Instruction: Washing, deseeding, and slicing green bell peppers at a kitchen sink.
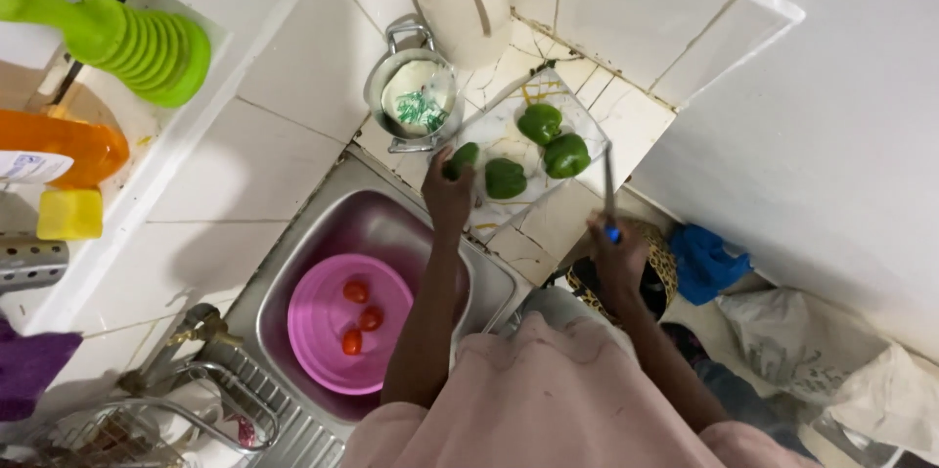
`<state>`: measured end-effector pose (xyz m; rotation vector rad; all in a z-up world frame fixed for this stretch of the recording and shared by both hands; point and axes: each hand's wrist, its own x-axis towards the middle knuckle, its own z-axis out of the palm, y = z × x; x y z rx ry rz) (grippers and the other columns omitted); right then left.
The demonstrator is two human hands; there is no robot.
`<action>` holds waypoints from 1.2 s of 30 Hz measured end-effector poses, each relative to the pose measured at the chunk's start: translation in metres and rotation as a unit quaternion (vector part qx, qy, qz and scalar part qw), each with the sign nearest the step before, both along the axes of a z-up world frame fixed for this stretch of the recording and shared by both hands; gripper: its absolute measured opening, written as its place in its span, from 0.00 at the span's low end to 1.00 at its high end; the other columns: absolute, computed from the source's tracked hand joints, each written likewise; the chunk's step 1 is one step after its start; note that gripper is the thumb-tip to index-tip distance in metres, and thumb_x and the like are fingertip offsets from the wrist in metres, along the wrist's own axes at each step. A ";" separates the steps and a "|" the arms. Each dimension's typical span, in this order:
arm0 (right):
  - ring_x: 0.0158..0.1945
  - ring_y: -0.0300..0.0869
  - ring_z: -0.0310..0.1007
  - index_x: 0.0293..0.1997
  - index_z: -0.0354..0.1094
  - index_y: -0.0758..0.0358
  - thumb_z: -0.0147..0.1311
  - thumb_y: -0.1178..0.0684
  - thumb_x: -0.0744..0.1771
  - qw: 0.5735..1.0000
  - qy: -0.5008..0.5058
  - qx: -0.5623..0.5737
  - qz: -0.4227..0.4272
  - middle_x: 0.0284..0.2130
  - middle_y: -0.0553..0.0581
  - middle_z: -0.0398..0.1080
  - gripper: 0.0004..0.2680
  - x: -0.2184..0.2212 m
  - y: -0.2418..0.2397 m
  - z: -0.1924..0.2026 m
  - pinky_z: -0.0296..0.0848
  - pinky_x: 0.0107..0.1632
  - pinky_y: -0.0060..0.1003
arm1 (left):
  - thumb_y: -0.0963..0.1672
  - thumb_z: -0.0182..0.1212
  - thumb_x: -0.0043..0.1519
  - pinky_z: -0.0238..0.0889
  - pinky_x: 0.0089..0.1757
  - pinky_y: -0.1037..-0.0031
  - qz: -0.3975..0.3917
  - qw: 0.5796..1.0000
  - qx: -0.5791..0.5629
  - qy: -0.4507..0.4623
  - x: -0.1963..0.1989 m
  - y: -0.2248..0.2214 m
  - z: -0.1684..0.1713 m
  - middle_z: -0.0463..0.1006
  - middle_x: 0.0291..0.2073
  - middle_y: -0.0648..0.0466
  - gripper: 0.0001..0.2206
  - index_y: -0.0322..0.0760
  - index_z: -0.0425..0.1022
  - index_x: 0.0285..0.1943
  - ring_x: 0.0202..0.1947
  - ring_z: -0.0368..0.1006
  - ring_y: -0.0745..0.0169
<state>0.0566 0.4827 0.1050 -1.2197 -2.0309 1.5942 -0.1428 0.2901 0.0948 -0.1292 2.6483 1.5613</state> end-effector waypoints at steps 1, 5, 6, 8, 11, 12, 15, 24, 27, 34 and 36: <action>0.20 0.41 0.63 0.38 0.76 0.67 0.70 0.51 0.64 1.000 -0.003 -0.002 0.000 0.17 0.60 0.64 0.09 -0.010 0.017 -0.008 0.65 0.26 0.41 | 0.48 0.65 0.56 0.71 0.48 0.48 0.000 1.000 -0.002 -0.003 0.000 -0.009 -0.019 0.79 0.47 0.38 0.25 0.39 0.74 0.64 0.50 0.76 0.35; 0.32 0.55 0.71 0.48 0.76 0.67 0.59 0.54 0.70 0.982 -0.002 0.178 0.066 0.28 0.67 0.70 0.07 -0.062 0.070 -0.036 0.66 0.34 0.50 | 0.48 0.62 0.63 0.76 0.50 0.48 0.166 0.807 0.506 -0.254 0.010 -0.052 -0.069 0.79 0.47 0.40 0.19 0.32 0.74 0.57 0.46 0.78 0.40; 0.41 0.61 0.76 0.53 0.75 0.65 0.60 0.57 0.70 0.972 0.016 0.222 0.077 0.37 0.68 0.74 0.08 -0.079 0.082 -0.040 0.72 0.41 0.53 | 0.48 0.63 0.61 0.77 0.48 0.46 0.197 0.761 0.553 -0.276 0.013 -0.060 -0.077 0.81 0.43 0.40 0.17 0.32 0.76 0.53 0.43 0.80 0.39; 0.46 0.62 0.76 0.56 0.74 0.66 0.59 0.58 0.70 0.969 0.009 0.215 0.125 0.42 0.68 0.74 0.09 -0.102 0.095 -0.051 0.72 0.45 0.53 | 0.48 0.63 0.63 0.76 0.50 0.44 0.196 0.753 0.567 -0.269 0.017 -0.063 -0.076 0.81 0.45 0.39 0.17 0.30 0.75 0.53 0.45 0.79 0.37; 0.53 0.61 0.74 0.58 0.74 0.66 0.57 0.57 0.69 0.957 -0.014 0.212 0.196 0.48 0.65 0.75 0.11 -0.115 0.102 -0.068 0.72 0.51 0.53 | 0.48 0.61 0.66 0.73 0.53 0.42 0.181 0.758 0.572 -0.255 0.028 -0.065 -0.081 0.80 0.48 0.37 0.17 0.28 0.74 0.54 0.48 0.78 0.35; 0.54 0.59 0.73 0.57 0.75 0.65 0.56 0.55 0.70 0.951 -0.025 0.219 0.216 0.49 0.63 0.75 0.11 -0.120 0.104 -0.072 0.71 0.53 0.53 | 0.49 0.61 0.67 0.72 0.54 0.42 0.162 0.772 0.564 -0.243 0.028 -0.063 -0.083 0.80 0.50 0.37 0.17 0.29 0.73 0.55 0.50 0.78 0.35; 0.52 0.61 0.73 0.52 0.77 0.65 0.55 0.55 0.70 0.946 -0.010 0.244 0.213 0.47 0.63 0.76 0.09 -0.110 0.095 -0.060 0.70 0.52 0.55 | 0.50 0.60 0.68 0.72 0.53 0.43 0.154 0.800 0.537 -0.219 0.032 -0.062 -0.110 0.79 0.52 0.37 0.19 0.29 0.72 0.58 0.51 0.78 0.36; 0.45 0.65 0.77 0.44 0.78 0.64 0.56 0.54 0.67 0.935 -0.027 0.292 0.199 0.43 0.66 0.76 0.07 -0.119 0.124 -0.109 0.74 0.44 0.59 | 0.57 0.59 0.69 0.67 0.56 0.47 0.114 0.913 0.342 -0.190 0.052 -0.051 -0.148 0.73 0.59 0.39 0.30 0.33 0.64 0.69 0.58 0.72 0.43; 0.48 0.62 0.77 0.44 0.79 0.65 0.56 0.54 0.67 0.938 -0.075 0.270 0.204 0.47 0.66 0.76 0.08 -0.113 0.119 -0.097 0.75 0.46 0.54 | 0.55 0.58 0.69 0.68 0.51 0.51 0.104 0.919 0.337 -0.175 0.055 -0.054 -0.153 0.76 0.53 0.43 0.26 0.34 0.69 0.66 0.52 0.74 0.50; 0.51 0.65 0.74 0.47 0.79 0.68 0.56 0.54 0.68 0.942 -0.088 0.247 0.211 0.49 0.69 0.73 0.09 -0.056 0.093 -0.069 0.73 0.50 0.56 | 0.53 0.60 0.68 0.68 0.48 0.58 0.084 0.901 0.377 -0.196 0.082 -0.082 -0.140 0.75 0.46 0.49 0.20 0.35 0.74 0.58 0.45 0.73 0.55; 0.53 0.65 0.72 0.51 0.77 0.69 0.56 0.54 0.70 0.955 -0.088 0.198 0.202 0.50 0.69 0.72 0.10 -0.037 0.091 -0.063 0.72 0.53 0.54 | 0.51 0.59 0.69 0.70 0.47 0.59 0.094 0.878 0.417 -0.216 0.098 -0.091 -0.135 0.78 0.46 0.48 0.18 0.34 0.75 0.56 0.43 0.76 0.53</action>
